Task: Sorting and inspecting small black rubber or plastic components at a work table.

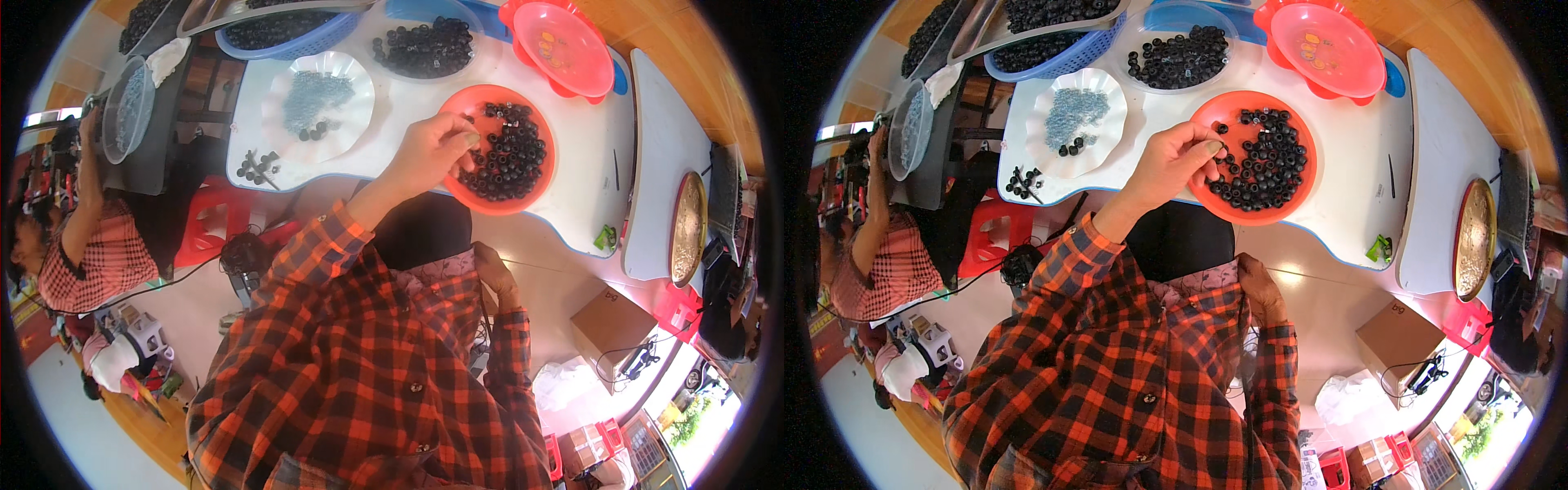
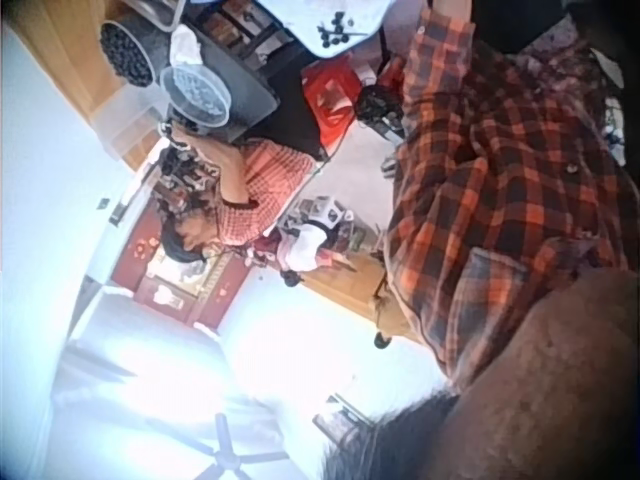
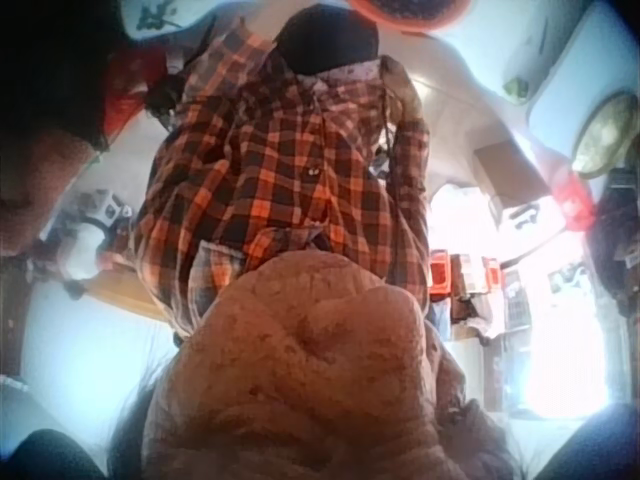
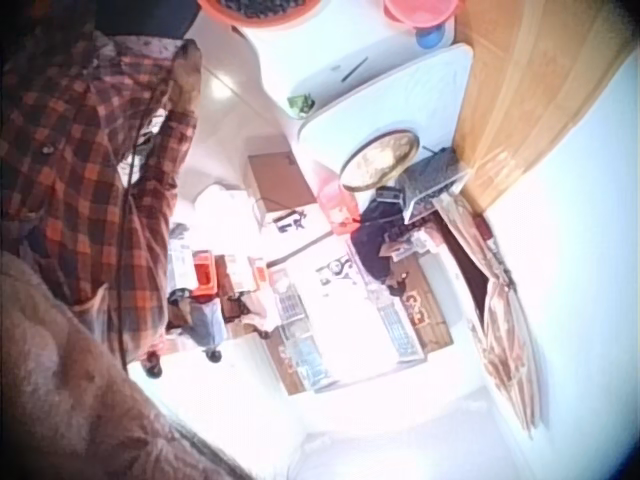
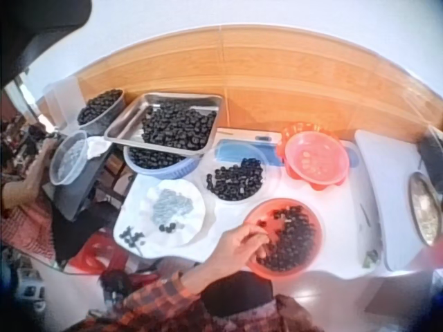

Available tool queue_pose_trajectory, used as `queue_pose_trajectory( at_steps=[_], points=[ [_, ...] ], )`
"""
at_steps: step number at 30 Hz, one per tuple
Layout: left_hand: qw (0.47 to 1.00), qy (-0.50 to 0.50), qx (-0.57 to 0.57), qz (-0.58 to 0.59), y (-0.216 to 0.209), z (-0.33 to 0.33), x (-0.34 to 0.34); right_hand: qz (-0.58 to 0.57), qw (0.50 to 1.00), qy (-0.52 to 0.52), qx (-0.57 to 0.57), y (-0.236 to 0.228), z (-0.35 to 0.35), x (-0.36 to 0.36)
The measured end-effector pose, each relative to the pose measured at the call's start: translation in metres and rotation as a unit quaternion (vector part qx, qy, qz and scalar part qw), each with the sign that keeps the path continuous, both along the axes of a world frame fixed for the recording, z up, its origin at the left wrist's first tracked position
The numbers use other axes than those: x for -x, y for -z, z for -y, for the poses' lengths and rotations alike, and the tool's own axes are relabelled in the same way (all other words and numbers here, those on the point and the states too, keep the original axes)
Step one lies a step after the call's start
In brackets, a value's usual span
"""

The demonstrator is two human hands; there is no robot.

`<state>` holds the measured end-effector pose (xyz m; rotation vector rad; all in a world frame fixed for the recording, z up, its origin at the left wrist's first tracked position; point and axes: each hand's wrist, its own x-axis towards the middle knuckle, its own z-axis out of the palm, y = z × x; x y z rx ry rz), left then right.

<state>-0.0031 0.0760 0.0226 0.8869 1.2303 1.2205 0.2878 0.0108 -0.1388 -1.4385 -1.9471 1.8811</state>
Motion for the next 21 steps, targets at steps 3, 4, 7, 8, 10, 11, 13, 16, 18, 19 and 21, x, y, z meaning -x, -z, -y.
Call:
queue_pose_trajectory(
  at_steps=[3,4,7,8,10,11,13,16,18,19,21],
  points=[
    [0.981,-0.01,0.011,0.192,0.007,0.009,0.001,0.062,0.993,-0.098,-0.006,-0.022,-0.006,0.001],
    [0.981,-0.011,0.012,0.194,0.01,0.011,0.001,0.066,0.991,-0.115,-0.024,-0.027,-0.006,0.0],
    [0.971,-0.016,0.034,0.235,0.015,0.015,0.002,0.089,0.985,-0.144,-0.043,-0.051,-0.013,0.006],
    [0.965,-0.017,0.044,0.258,0.017,0.016,0.001,0.108,0.981,-0.153,-0.044,-0.059,-0.015,0.009],
    [0.958,-0.019,0.053,0.282,0.019,0.017,0.001,0.11,0.979,-0.157,-0.073,-0.059,-0.018,0.01],
    [0.954,-0.011,0.055,0.296,0.02,0.018,0.001,0.11,0.976,-0.159,-0.103,-0.059,-0.018,0.01],
    [0.949,-0.007,0.056,0.309,0.02,0.02,0.001,0.079,0.984,-0.125,-0.099,-0.062,-0.019,0.013],
    [0.945,-0.006,0.067,0.32,0.017,0.028,0.002,0.051,0.976,-0.111,-0.181,-0.08,-0.02,0.016],
    [0.948,-0.006,0.064,0.312,0.018,0.034,0.001,0.054,0.953,-0.131,-0.267,-0.109,-0.025,0.022],
    [0.948,-0.008,0.063,0.313,0.018,0.037,0.0,0.055,0.968,-0.128,-0.211,-0.13,-0.027,0.027],
    [0.957,-0.009,0.068,0.283,0.017,0.042,-0.003,0.058,0.978,-0.127,-0.154,-0.162,-0.03,0.038]
  ],
)
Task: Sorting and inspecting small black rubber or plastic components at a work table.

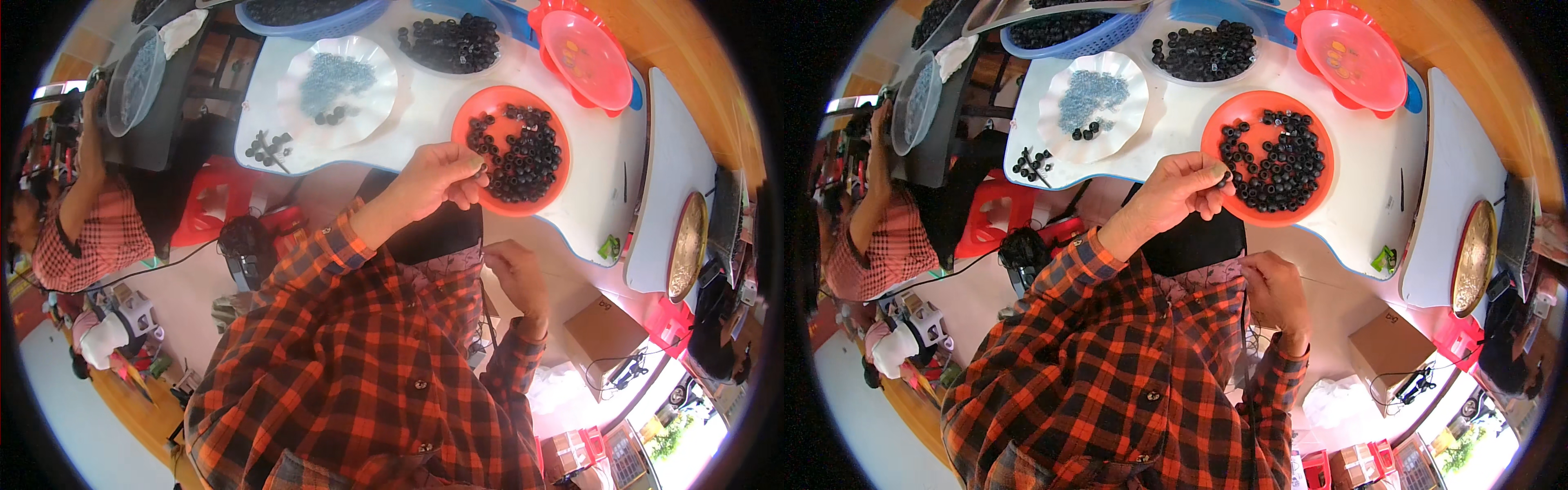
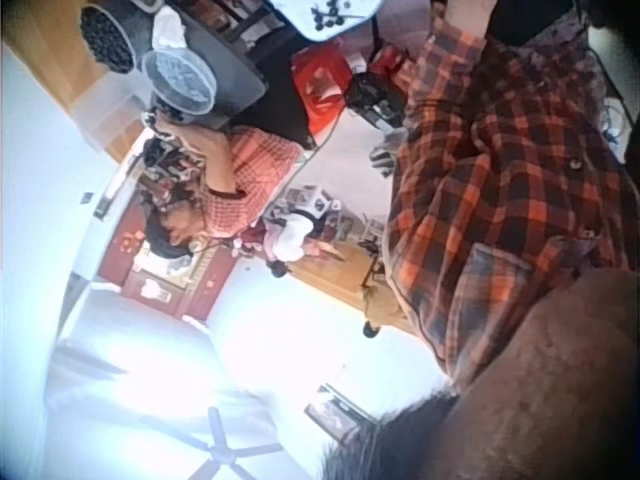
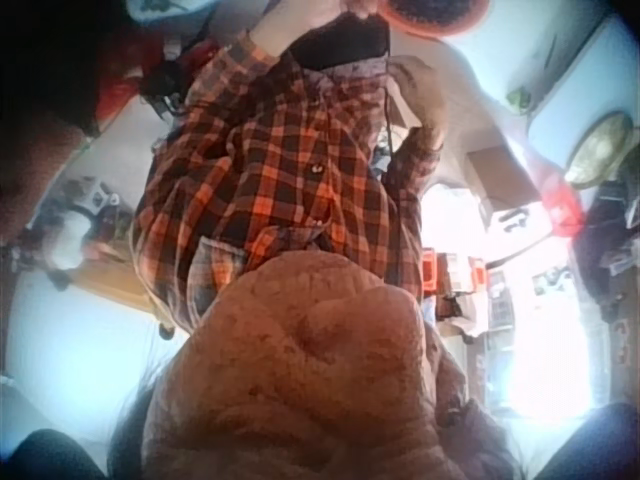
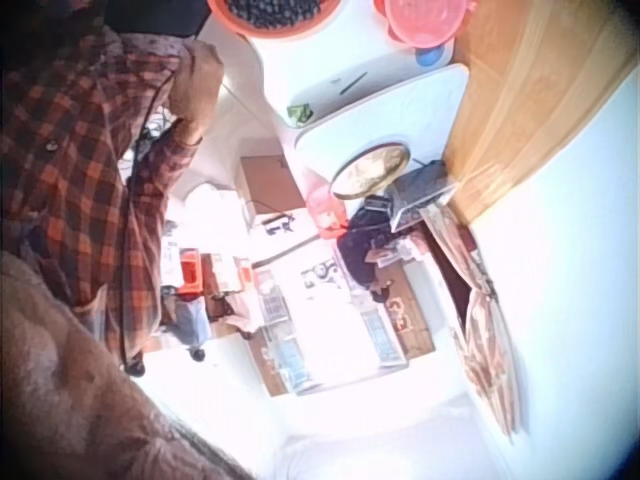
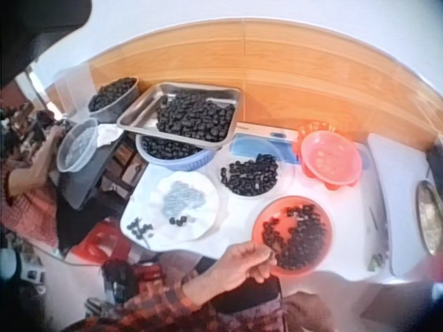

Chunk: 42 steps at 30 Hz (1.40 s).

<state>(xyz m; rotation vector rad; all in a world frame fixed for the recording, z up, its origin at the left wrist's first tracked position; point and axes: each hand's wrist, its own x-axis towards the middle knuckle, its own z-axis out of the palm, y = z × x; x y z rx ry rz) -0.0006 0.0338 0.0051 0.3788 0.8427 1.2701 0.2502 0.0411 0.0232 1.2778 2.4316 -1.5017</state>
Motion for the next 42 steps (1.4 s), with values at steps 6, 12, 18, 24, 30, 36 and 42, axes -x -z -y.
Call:
queue_pose_trajectory(
  at_steps=[6,12,18,24,30,36,42],
  points=[
    [0.994,-0.002,-0.002,0.107,0.005,0.01,-0.003,-0.174,0.961,0.208,-0.058,-0.041,-0.004,0.058],
    [0.997,0.01,-0.01,0.075,0.004,0.018,-0.006,-0.3,0.907,0.288,-0.064,-0.022,-0.008,0.088],
    [0.999,-0.004,-0.009,0.052,0.006,0.025,-0.007,-0.295,0.92,0.23,-0.12,-0.006,-0.007,0.095],
    [0.992,-0.009,0.004,0.129,0.008,0.027,-0.005,-0.351,0.885,0.305,-0.034,-0.01,0.0,0.101],
    [0.975,-0.021,-0.005,0.22,0.008,0.029,0.002,-0.354,0.854,0.375,0.063,-0.013,0.002,0.102],
    [0.972,-0.033,-0.011,0.232,0.003,0.032,0.005,-0.401,0.82,0.384,0.142,-0.008,0.001,0.101],
    [0.97,-0.063,-0.011,0.234,0.006,0.038,0.007,-0.418,0.808,0.379,0.17,-0.007,0.002,0.103]
  ],
)
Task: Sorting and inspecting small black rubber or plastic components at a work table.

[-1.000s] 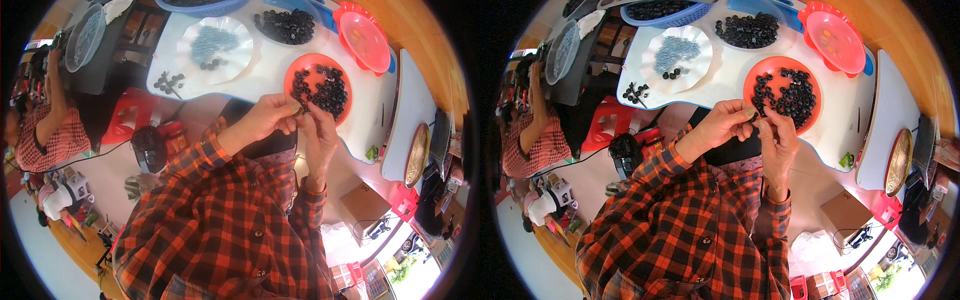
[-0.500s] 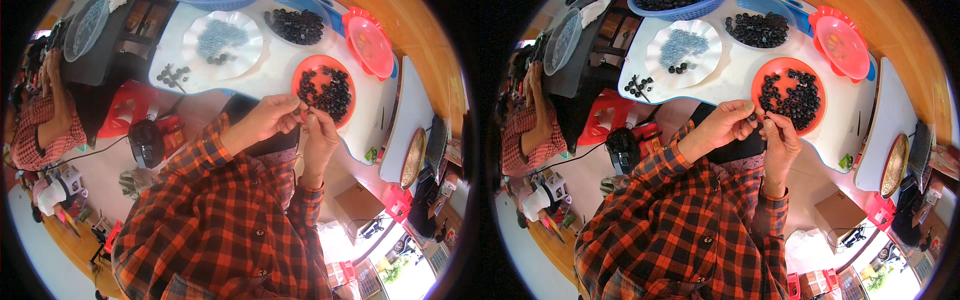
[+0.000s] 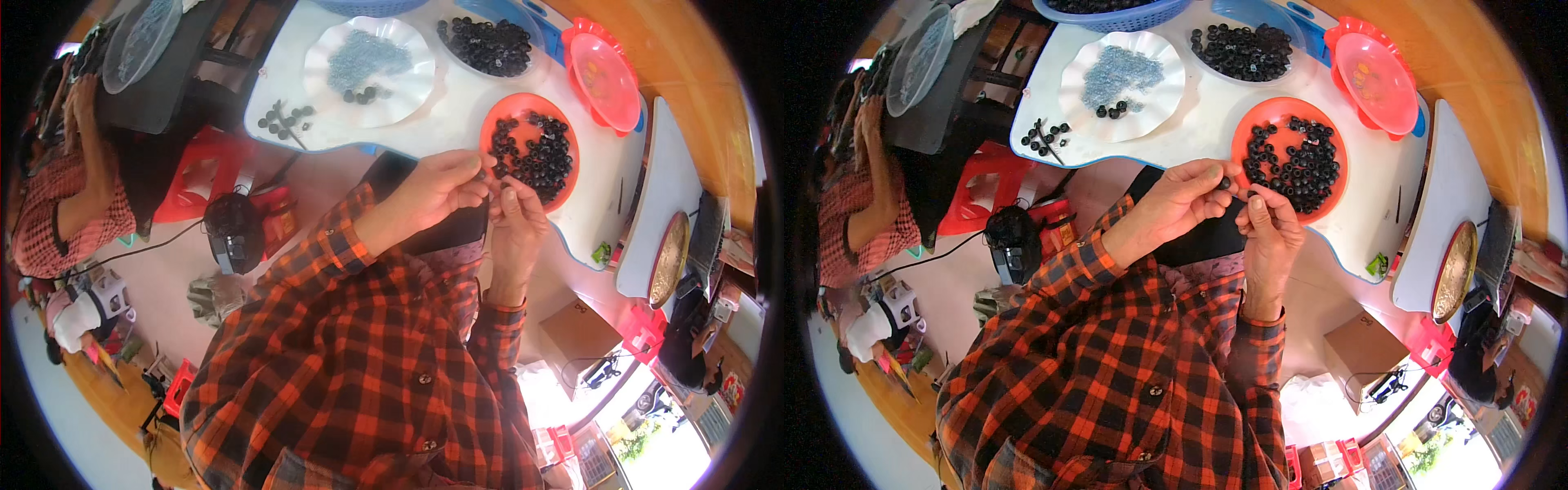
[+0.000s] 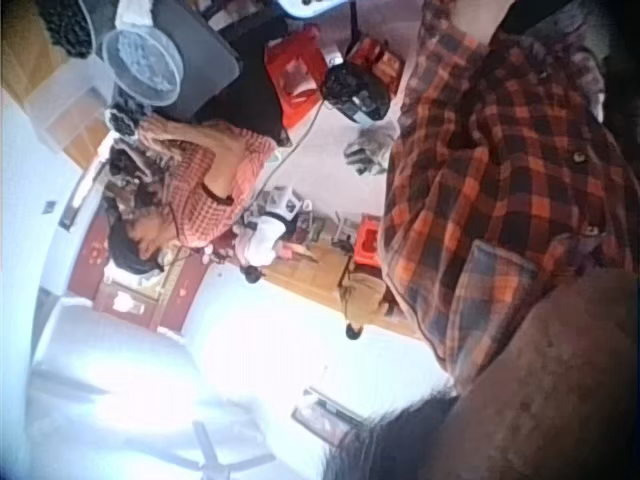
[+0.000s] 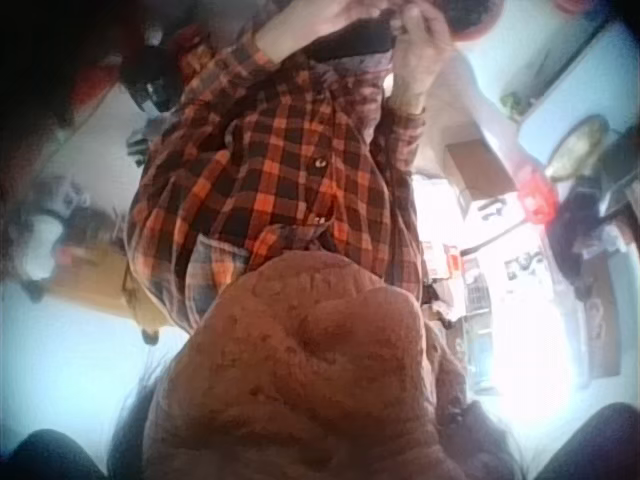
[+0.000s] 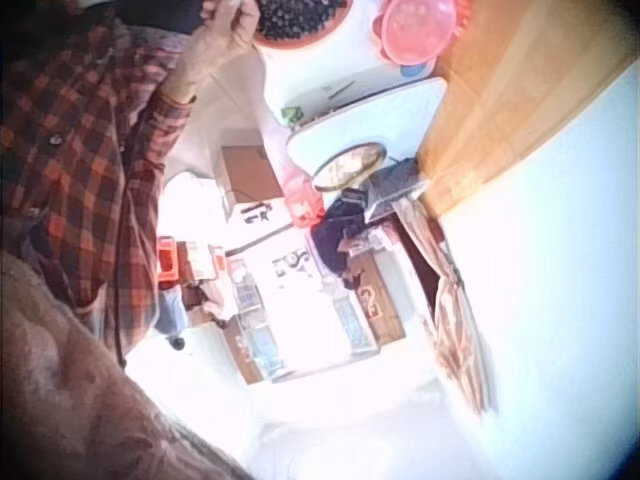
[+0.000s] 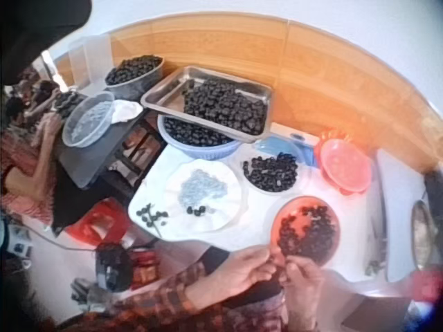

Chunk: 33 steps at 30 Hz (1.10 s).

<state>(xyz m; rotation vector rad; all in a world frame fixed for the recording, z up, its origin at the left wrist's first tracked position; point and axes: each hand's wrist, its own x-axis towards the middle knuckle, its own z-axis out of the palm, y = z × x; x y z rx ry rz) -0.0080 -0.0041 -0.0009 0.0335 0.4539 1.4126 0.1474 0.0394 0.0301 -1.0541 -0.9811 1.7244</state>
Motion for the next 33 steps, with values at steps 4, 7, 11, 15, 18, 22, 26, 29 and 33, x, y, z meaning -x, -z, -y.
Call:
queue_pose_trajectory(
  at_steps=[4,7,11,15,18,22,26,29,33],
  points=[
    [1.0,-0.02,-0.005,-0.015,0.003,0.003,0.001,-0.003,1.0,-0.006,-0.007,0.005,0.002,-0.002],
    [0.999,-0.017,-0.024,-0.025,0.005,0.004,0.001,-0.005,1.0,-0.002,-0.014,0.004,0.001,-0.002],
    [0.999,-0.019,-0.041,-0.002,0.001,0.005,0.005,-0.002,1.0,0.002,-0.011,0.004,-0.001,-0.001],
    [0.999,-0.031,-0.026,0.016,-0.005,0.004,0.006,-0.018,1.0,-0.012,-0.008,0.005,-0.002,-0.002],
    [0.999,-0.02,-0.024,0.017,-0.003,0.005,0.007,-0.017,1.0,-0.017,-0.003,0.004,-0.002,-0.002],
    [1.0,-0.003,-0.028,0.009,0.007,0.006,0.008,-0.012,1.0,-0.003,-0.005,0.0,-0.002,0.004],
    [1.0,0.014,-0.009,0.013,0.01,0.008,0.012,0.065,0.997,0.018,-0.034,0.001,-0.016,-0.002],
    [1.0,0.003,0.008,0.01,0.014,0.008,0.013,0.208,0.966,0.026,-0.153,-0.011,-0.037,-0.001],
    [0.999,-0.009,0.002,0.033,0.015,0.007,0.016,0.265,0.944,0.003,-0.198,-0.019,-0.056,0.002]
  ],
)
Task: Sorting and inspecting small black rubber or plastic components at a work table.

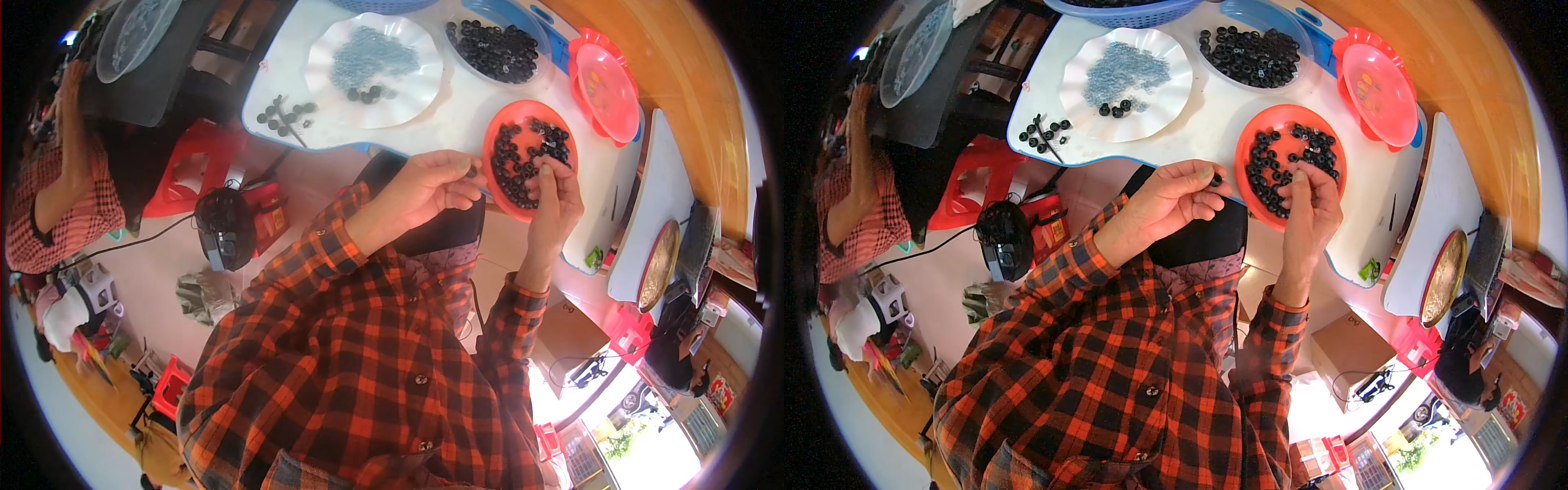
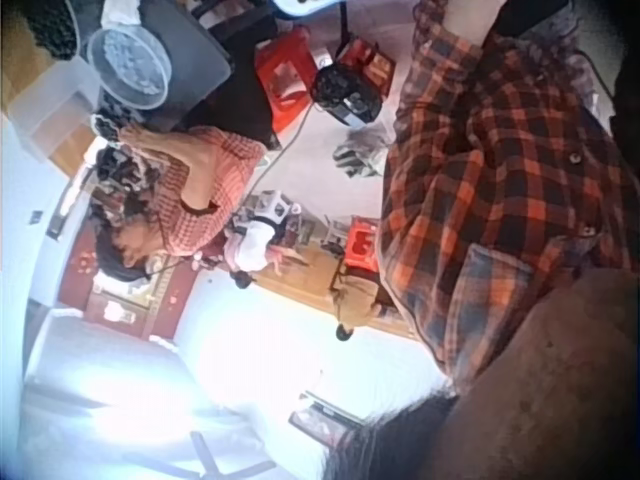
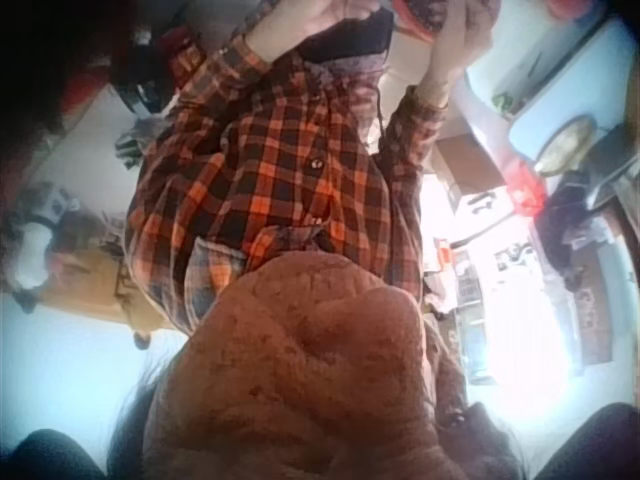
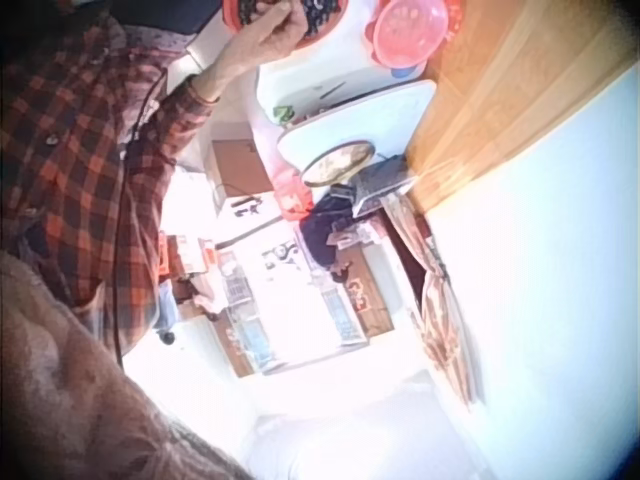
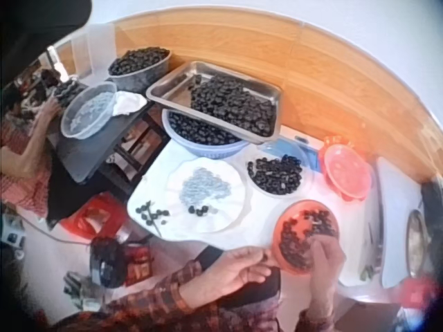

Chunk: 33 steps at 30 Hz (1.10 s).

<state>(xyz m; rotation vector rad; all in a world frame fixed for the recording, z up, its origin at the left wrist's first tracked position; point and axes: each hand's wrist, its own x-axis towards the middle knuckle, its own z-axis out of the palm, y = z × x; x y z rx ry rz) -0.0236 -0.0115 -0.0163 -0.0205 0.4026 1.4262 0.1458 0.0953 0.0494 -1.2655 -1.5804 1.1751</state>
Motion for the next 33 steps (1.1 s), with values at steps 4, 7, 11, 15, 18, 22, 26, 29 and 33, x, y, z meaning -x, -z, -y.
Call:
queue_pose_trajectory(
  at_steps=[4,7,11,15,18,22,26,29,33],
  points=[
    [1.0,0.003,-0.008,-0.001,0.0,-0.001,0.001,0.146,0.979,0.042,-0.139,0.027,-0.043,-0.005],
    [1.0,-0.002,0.003,-0.017,0.001,0.001,0.001,0.272,0.926,0.028,-0.261,0.034,-0.068,-0.002],
    [0.999,-0.005,0.013,-0.041,0.0,0.001,0.003,0.412,0.871,0.017,-0.269,0.038,-0.082,0.005],
    [0.999,-0.003,0.018,-0.048,-0.001,0.001,0.005,0.507,0.83,0.025,-0.231,0.037,-0.086,0.011],
    [0.999,-0.001,0.017,-0.05,0.0,0.0,0.004,0.526,0.824,0.019,-0.211,0.036,-0.088,0.012],
    [0.999,-0.008,0.007,-0.042,0.0,0.004,0.006,0.505,0.838,-0.002,-0.206,0.036,-0.088,0.014],
    [0.999,-0.001,0.003,-0.048,0.0,0.004,0.005,0.299,0.938,-0.042,-0.172,0.039,-0.079,0.004],
    [0.999,-0.018,0.005,-0.035,-0.003,0.004,0.004,0.128,0.989,-0.051,-0.058,0.023,-0.059,0.005],
    [0.999,-0.024,-0.015,-0.021,-0.009,0.004,0.003,0.001,0.998,-0.051,0.036,0.012,-0.03,0.004]
  ],
)
